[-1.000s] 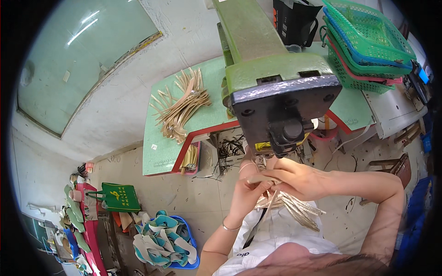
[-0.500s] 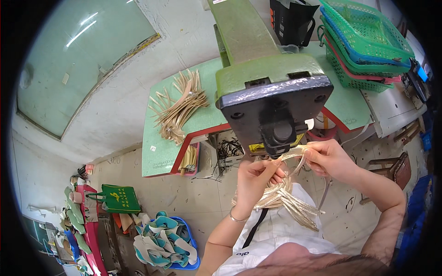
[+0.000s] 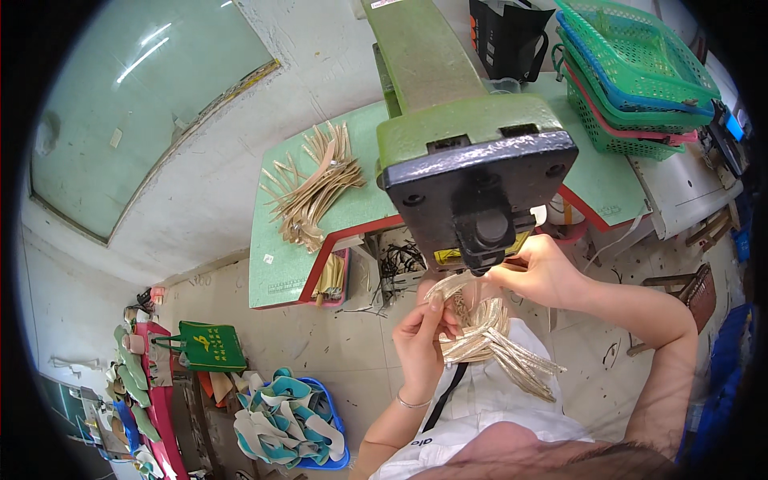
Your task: The person repeatedly picks up gold-colored cords from a pile on a green table and feeds them into a green machine. They pull the cords through the machine by hand, then place the processed cords back onto the table. The task involves continuous handling of the cords and operating the machine.
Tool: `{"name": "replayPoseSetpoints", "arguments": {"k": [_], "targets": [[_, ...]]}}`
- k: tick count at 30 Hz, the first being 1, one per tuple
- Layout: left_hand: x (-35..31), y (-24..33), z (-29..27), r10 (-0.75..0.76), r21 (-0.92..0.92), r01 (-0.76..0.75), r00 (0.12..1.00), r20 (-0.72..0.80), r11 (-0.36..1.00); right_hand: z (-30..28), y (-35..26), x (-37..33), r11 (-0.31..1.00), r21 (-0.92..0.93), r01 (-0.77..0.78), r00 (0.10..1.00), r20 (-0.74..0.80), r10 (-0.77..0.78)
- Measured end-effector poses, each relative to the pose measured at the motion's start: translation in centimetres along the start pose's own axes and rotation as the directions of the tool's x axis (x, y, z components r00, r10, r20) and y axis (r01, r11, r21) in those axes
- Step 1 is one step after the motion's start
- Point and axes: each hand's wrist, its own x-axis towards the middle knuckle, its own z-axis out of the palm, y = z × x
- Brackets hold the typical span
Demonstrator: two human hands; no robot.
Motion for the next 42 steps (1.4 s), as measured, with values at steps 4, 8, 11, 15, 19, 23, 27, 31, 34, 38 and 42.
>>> {"name": "replayPoseSetpoints", "arguments": {"k": [4,8,11,15,19,23,27,31,34,38,42], "targets": [[0.2,-0.1,0.6,0.009,0.025,-0.007,0.995,-0.102,1.000,0.4,1.0,0.9,0.984,-0.035,0.177,0.983,-0.033,-0.179],[2.8,0.1,0.5,0.337,0.465,-0.365,0.930,0.145,0.807,0.1,-1.0,1.4,0.947,-0.126,0.295,0.954,-0.014,-0.299],[4.1,3.1,0.6,0.150,0.630,-0.384,0.908,0.392,0.675,-0.3,-0.5,2.3,0.866,-0.231,0.443,0.888,-0.022,-0.460],[4.5,4.4,1.5,-0.159,0.527,-0.049,0.926,0.343,0.848,-3.8,-1.2,2.9,0.896,-0.431,0.111,0.963,0.269,0.010],[3.7,3.3,1.2,-0.151,0.281,0.066,0.945,0.291,0.957,-7.4,-1.8,2.2,0.895,-0.444,-0.032,0.872,0.425,0.242],[2.4,2.4,1.0,-0.083,0.200,0.045,0.979,0.186,0.979,-7.1,-0.1,0.8,0.988,-0.079,-0.133,0.938,0.310,0.151],[1.2,2.1,0.8,-0.032,0.145,0.021,0.996,0.078,0.989,-5.0,1.3,0.2,0.890,0.375,-0.260,0.956,0.227,0.184],[0.4,2.4,0.0,-0.007,0.054,0.004,0.999,0.053,0.999,-4.4,0.4,0.5,0.779,0.528,-0.338,0.938,0.253,0.236],[0.0,2.4,-0.3,-0.015,0.048,0.015,1.000,-0.001,0.999,-4.6,0.2,0.6,0.827,0.466,-0.315,0.934,0.308,0.182],[-0.6,2.2,-1.2,-0.005,0.016,0.005,0.999,-0.033,1.000,-4.0,-0.3,0.7,0.907,0.334,-0.257,0.938,0.313,0.151],[-1.1,2.1,-1.9,0.011,0.019,-0.010,0.997,-0.076,1.000,-3.3,-0.5,0.8,0.918,0.324,-0.227,0.939,0.322,0.119]]}}
